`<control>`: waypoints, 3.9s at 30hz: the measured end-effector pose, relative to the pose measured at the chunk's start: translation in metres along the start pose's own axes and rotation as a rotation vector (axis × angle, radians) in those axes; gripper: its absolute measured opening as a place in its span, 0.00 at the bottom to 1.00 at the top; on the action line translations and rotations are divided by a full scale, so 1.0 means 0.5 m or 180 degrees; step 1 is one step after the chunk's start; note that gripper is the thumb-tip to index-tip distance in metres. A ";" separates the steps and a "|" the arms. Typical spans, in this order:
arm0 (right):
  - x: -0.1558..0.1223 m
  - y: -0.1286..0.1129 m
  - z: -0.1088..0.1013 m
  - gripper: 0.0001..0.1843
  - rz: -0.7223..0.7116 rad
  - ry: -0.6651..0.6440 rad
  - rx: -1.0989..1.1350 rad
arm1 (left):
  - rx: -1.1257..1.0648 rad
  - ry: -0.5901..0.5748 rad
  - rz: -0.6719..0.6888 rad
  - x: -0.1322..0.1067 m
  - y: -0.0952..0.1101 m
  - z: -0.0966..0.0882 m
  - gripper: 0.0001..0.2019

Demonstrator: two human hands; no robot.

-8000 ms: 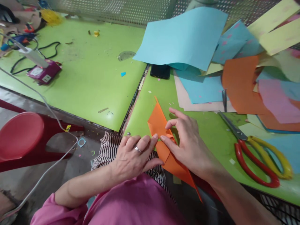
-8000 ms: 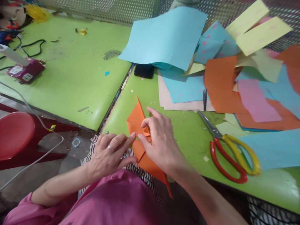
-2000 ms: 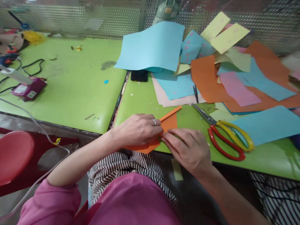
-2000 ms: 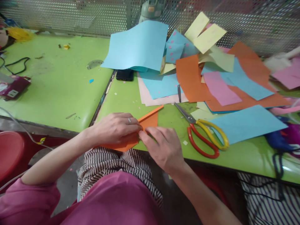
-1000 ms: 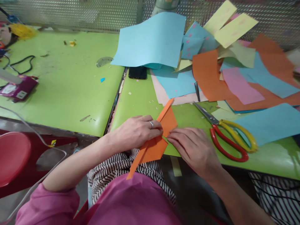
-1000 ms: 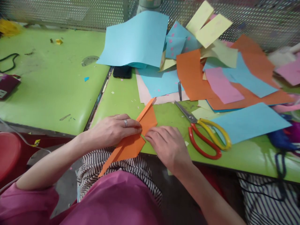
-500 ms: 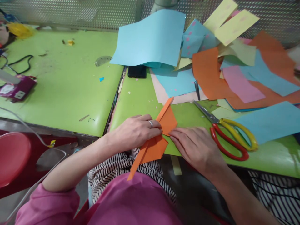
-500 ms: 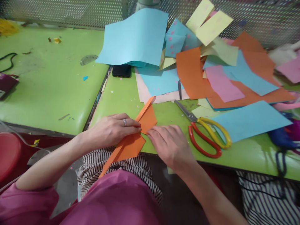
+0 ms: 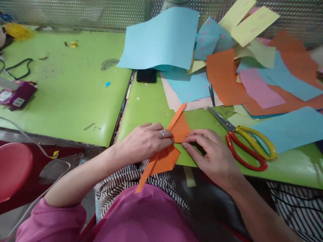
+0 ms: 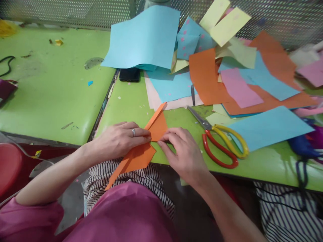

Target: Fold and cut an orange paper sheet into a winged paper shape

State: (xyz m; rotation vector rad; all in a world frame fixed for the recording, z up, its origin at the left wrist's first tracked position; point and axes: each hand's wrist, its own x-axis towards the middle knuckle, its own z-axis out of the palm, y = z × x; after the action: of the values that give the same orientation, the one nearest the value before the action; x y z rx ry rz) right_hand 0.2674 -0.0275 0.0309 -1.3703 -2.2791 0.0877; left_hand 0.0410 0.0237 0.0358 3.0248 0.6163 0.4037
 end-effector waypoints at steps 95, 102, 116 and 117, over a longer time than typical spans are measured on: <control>-0.032 -0.023 0.000 0.13 0.0088 0.0198 -0.0058 | -0.0645 0.0047 -0.0219 -0.010 -0.010 0.001 0.20; -0.004 -0.030 0.016 0.05 0.0225 0.0028 0.0174 | -0.0687 0.0033 -0.0238 -0.003 -0.005 0.001 0.16; 0.005 -0.041 0.024 0.08 0.0601 -0.0134 -0.0015 | -0.0679 -0.0032 -0.0104 -0.006 -0.015 0.008 0.13; 0.005 -0.041 0.024 0.08 0.0617 -0.0147 -0.0033 | -0.0722 -0.0044 -0.0142 -0.005 -0.014 0.005 0.13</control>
State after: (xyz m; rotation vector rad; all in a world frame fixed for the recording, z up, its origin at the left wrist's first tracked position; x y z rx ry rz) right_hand 0.2445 -0.0332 0.0273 -1.6075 -2.1804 0.1726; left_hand 0.0370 0.0290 0.0321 2.7918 0.5918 0.4191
